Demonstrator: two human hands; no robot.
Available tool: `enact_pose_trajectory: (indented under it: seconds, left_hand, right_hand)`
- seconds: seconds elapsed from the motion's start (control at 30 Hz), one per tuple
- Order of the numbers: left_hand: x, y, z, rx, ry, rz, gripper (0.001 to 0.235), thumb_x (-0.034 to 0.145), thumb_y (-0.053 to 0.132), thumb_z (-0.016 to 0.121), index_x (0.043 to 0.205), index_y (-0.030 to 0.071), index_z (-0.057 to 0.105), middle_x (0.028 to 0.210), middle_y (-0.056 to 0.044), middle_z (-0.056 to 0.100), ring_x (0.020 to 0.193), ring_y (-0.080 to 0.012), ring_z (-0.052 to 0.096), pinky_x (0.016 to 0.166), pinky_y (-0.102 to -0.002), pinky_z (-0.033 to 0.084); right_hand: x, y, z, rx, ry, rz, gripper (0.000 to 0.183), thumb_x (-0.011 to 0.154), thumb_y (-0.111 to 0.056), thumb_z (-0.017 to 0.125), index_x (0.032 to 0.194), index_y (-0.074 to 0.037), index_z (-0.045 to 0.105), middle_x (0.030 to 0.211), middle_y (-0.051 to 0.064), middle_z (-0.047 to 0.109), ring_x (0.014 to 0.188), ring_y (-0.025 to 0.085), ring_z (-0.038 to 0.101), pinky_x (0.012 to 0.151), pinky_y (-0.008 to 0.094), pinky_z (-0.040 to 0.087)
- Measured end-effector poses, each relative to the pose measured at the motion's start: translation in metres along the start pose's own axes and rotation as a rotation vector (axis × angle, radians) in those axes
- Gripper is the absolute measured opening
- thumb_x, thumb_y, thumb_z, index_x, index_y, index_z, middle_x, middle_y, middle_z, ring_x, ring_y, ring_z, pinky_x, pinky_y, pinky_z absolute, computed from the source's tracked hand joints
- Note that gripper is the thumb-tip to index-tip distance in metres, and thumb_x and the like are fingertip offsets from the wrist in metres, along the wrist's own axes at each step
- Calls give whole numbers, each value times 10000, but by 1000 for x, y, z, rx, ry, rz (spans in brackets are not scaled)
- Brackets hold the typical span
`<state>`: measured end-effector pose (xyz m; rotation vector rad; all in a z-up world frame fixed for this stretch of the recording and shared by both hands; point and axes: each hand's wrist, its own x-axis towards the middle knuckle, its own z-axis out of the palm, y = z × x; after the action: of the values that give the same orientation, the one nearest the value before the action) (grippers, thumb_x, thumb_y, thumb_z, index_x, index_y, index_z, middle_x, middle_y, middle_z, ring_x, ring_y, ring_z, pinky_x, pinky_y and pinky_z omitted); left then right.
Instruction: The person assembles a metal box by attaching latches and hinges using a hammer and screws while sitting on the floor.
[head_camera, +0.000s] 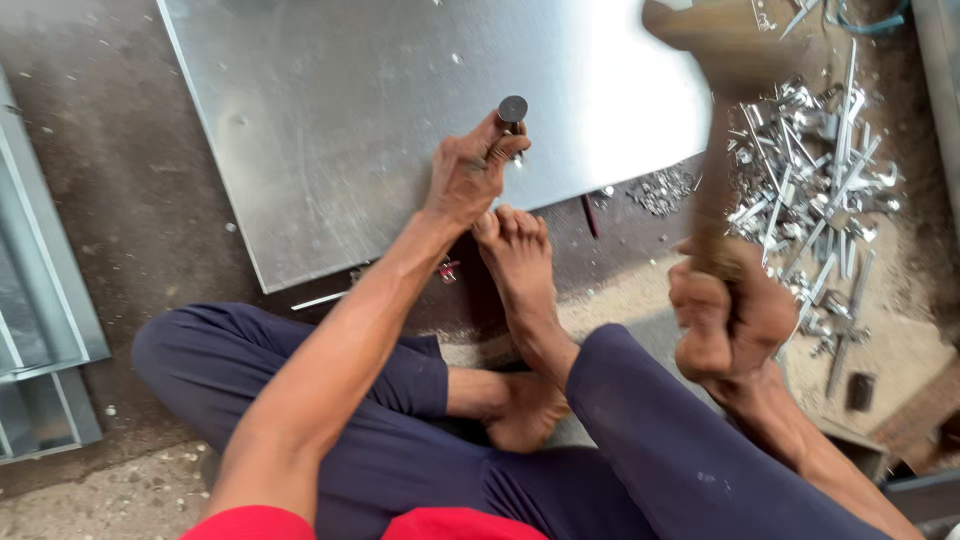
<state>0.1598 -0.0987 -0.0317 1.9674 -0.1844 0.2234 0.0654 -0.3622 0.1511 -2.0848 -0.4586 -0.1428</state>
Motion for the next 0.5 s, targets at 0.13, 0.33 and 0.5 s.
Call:
enact_pose_trajectory:
  seconds: [0.13, 0.33, 0.5]
  left_hand:
    - [-8, -6, 0, 265, -70, 109, 199, 1038, 281, 684, 1131, 105, 687, 752, -27, 732, 560, -135, 657, 470, -285, 526]
    - [2, 7, -8, -205, 51, 72, 157, 1096, 221, 615, 1180, 90, 640, 933, -32, 773, 787, -157, 743, 662, -308, 635]
    - [-9, 13, -10, 92, -171, 79, 225, 1016, 205, 660, 1171, 46, 623, 847, -47, 766, 570, -147, 692, 454, -286, 548]
  right_hand:
    - [2, 0, 11, -131, -230, 400, 282, 1065, -253, 468, 1002, 2, 569, 576, 15, 504, 448, 107, 426, 402, 307, 328]
    - [-26, 5, 3, -91, -174, 494, 319, 1044, -299, 458, 997, -15, 595, 556, 19, 455, 446, 117, 389, 397, 325, 294]
    - [-33, 26, 4, -79, -139, 365, 352, 1053, -344, 462, 993, -28, 607, 547, -29, 491, 425, 81, 445, 363, 289, 352]
